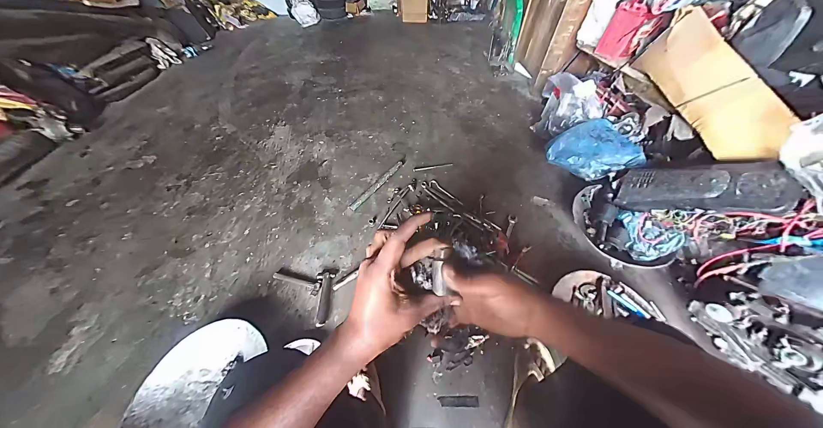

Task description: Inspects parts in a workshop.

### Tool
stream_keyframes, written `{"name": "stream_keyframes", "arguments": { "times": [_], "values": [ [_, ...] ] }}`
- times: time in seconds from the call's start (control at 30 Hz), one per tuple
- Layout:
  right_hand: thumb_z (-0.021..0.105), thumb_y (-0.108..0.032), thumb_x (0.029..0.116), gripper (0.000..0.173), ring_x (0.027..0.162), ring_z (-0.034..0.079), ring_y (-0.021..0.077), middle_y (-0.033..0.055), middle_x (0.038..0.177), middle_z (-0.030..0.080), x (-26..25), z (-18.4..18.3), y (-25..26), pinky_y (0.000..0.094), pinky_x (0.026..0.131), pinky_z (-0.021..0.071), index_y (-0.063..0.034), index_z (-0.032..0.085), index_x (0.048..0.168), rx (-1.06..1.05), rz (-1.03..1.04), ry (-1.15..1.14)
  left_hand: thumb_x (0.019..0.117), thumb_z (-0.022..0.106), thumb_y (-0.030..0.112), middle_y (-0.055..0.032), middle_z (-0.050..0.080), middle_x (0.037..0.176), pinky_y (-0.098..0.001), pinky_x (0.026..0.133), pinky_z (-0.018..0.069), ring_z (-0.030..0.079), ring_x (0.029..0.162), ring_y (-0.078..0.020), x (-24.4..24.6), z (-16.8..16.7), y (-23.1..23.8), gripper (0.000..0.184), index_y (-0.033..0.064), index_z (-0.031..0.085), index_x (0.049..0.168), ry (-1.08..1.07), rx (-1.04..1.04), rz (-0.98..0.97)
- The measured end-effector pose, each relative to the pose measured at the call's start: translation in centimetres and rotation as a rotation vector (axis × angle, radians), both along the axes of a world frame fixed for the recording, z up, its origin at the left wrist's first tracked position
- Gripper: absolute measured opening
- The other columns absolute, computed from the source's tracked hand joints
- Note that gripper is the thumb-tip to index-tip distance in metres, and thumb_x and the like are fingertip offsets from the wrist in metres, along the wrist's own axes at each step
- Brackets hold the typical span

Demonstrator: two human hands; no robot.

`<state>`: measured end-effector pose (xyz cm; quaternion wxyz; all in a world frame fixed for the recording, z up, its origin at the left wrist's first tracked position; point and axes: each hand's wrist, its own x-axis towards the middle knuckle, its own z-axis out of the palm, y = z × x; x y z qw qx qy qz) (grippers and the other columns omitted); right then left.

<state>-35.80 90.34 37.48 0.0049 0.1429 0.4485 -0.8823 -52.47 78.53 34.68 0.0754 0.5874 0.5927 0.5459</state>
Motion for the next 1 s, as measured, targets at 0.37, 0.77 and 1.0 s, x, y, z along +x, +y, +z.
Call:
{"name": "stream_keyframes", "arguments": {
  "times": [0.37,0.77,1.0],
  "values": [
    [0.078,-0.04,0.0859,0.032,0.079,0.071,0.0072,-0.001,0.081,0.073,0.5,0.3,1.2,0.0321,0.074,0.0613,-0.0091,0.073,0.09,1.418,-0.469,-0.078,0.0764,0.082,0.042,0.0025,0.074,0.104,-0.047,0.093,0.0365,0.058,0.094,-0.0168,-0.1,0.3,-0.9,0.077,0.016,0.056,0.144,0.509,-0.066,0.231],
    [0.081,-0.007,0.0851,0.035,0.086,0.072,0.0198,0.0093,0.099,0.072,-0.3,-0.3,0.2,0.0367,0.076,0.0632,-0.003,0.064,0.115,0.231,-0.196,-0.089,0.0814,0.08,0.037,0.0033,0.074,0.118,-0.0436,0.097,0.041,0.06,0.106,-0.015,0.5,0.2,-0.2,0.075,0.0148,0.053,0.147,0.393,0.024,0.151],
    [0.082,0.0,0.0789,0.039,0.096,0.07,0.0152,0.0066,0.103,0.072,-0.6,-1.4,1.5,0.0358,0.09,0.0593,-0.0043,0.065,0.113,0.191,-0.256,0.17,0.0739,0.09,0.045,-0.0078,0.058,0.147,-0.0427,0.114,0.0481,0.056,0.133,-0.0219,-0.2,1.0,0.4,0.09,0.0098,0.053,0.148,0.203,-0.019,0.01]
  ]
}}
